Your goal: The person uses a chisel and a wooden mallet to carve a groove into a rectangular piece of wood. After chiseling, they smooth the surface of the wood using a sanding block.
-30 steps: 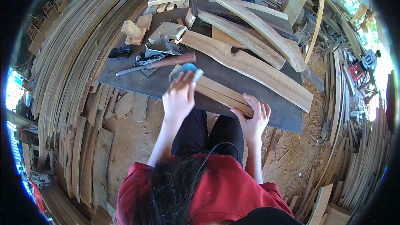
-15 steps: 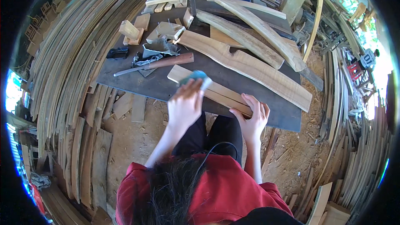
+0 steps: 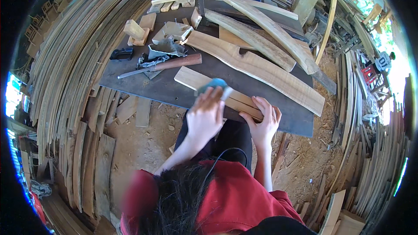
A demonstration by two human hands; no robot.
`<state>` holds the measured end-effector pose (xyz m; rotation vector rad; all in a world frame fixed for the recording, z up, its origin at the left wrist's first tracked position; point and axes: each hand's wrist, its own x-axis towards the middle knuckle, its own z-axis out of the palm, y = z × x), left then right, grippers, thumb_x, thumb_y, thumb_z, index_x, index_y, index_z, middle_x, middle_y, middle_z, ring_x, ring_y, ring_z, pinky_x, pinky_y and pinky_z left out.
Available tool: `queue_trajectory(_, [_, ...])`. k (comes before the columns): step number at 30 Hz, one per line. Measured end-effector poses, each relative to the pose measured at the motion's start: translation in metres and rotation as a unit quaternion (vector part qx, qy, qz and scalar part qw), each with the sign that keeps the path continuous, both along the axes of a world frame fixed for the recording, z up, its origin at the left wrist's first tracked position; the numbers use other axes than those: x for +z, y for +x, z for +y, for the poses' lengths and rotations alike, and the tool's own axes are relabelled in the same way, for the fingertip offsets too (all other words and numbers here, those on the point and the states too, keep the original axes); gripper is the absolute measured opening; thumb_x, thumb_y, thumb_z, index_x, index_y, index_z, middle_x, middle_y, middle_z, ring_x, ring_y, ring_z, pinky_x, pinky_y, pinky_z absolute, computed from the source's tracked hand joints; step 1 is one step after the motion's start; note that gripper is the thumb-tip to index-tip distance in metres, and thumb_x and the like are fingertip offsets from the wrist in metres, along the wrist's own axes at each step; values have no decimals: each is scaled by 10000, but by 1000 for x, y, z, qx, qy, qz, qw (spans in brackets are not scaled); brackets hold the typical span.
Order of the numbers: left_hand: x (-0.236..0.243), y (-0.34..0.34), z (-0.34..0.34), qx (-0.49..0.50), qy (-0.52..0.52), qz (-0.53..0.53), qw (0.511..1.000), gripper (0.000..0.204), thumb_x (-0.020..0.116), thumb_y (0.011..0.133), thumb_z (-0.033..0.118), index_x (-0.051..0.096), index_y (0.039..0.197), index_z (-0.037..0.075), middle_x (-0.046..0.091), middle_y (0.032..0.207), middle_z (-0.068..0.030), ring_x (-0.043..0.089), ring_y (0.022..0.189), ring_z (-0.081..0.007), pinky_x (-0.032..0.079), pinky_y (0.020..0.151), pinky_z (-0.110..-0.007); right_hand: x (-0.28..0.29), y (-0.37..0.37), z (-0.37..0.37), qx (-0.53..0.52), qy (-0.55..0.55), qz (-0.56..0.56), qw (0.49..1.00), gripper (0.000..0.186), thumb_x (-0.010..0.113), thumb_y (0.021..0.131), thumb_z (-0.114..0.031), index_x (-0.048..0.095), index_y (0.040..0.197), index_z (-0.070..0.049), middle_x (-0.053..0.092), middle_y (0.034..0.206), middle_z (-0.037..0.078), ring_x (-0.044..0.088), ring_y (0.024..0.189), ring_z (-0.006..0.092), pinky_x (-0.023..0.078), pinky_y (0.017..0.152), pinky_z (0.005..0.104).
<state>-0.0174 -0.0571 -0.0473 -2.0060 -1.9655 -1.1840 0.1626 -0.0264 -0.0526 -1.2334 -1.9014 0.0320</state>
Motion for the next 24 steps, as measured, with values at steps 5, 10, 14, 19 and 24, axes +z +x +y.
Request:
queue_trajectory(5, [-1, -36, 25, 126, 0, 37, 991, 321, 437, 979, 218, 649, 1164, 65, 609, 1251, -123, 584, 1154, -318, 525, 899, -404, -1, 1, 0, -5, 5, -8, 1000, 593, 806, 688, -386, 558, 1157, -122, 701, 1048, -3, 636, 945, 187, 366, 977, 417])
queue_trajectory(10, [12, 24, 20, 29, -61, 13, 998, 295, 509, 935, 203, 636, 1170, 76, 643, 1159, -161, 634, 1055, -320, 582, 724, -379, 0, 0, 1, 1, -13, 0, 1000, 591, 806, 699, -366, 547, 1167, -115, 701, 1051, 2, 631, 965, 195, 361, 979, 416])
queue_trajectory(14, [-8, 41, 8, -102, 41, 20, 994, 313, 508, 939, 216, 624, 1178, 51, 626, 1180, -196, 614, 1082, -373, 542, 842, -429, -2, 4, 0, -5, -29, -1, 1000, 592, 805, 707, -352, 535, 1177, -114, 702, 1050, 6, 631, 960, 201, 357, 977, 410])
queue_trajectory(19, [15, -27, 28, 170, -105, -24, 980, 322, 440, 962, 217, 582, 1183, 31, 614, 1161, -181, 618, 1015, -372, 568, 775, -423, 1, 2, 1, -3, 11, -5, 1000, 603, 799, 710, -386, 534, 1176, -110, 699, 1061, -16, 632, 930, 179, 361, 968, 401])
queue_trajectory(24, [12, -29, 33, 178, -93, 20, 979, 378, 415, 982, 290, 595, 1228, 66, 579, 1264, -181, 643, 991, -364, 567, 777, -452, 10, 3, -3, 24, -18, -35, 999, 554, 796, 712, -350, 553, 1149, -112, 684, 1102, -3, 621, 972, 191, 358, 970, 415])
